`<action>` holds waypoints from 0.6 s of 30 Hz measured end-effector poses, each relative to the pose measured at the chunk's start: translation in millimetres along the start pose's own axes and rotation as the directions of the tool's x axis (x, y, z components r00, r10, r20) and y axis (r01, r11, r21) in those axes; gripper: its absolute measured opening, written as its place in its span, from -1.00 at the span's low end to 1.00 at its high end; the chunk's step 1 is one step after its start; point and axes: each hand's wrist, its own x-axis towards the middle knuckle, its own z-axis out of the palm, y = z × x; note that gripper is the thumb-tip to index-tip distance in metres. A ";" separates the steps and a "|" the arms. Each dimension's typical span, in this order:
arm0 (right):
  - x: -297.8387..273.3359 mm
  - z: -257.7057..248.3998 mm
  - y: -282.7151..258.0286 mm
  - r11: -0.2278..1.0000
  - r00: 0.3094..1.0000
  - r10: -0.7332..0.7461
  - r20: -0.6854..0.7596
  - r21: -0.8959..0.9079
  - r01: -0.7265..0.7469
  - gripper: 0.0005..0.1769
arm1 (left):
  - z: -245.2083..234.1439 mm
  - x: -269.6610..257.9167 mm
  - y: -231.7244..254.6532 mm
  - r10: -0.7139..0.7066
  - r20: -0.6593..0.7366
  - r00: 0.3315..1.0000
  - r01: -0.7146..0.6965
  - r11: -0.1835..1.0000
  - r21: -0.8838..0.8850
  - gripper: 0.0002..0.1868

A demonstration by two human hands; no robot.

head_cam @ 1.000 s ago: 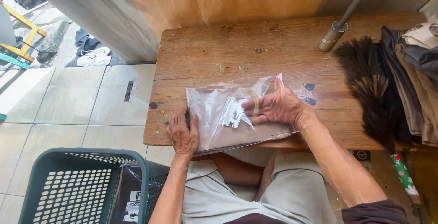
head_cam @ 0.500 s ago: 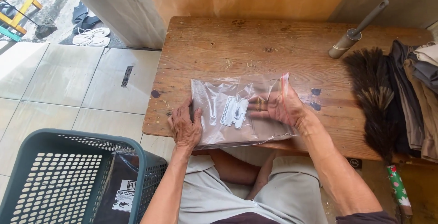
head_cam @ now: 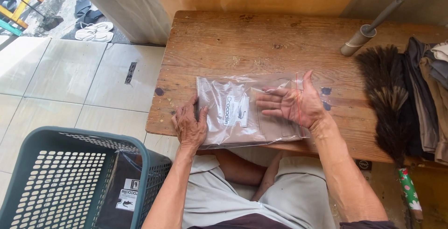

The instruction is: Folding a pair of pants and sealing them inside a plastic shipping bag for dispatch.

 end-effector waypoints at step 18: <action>-199.9 -228.0 151.2 0.949 0.751 -0.064 -0.657 -0.273 -0.157 -0.90 | 3.3 30.7 6.0 0.251 0.132 0.959 -0.232 0.962 -0.142 -0.48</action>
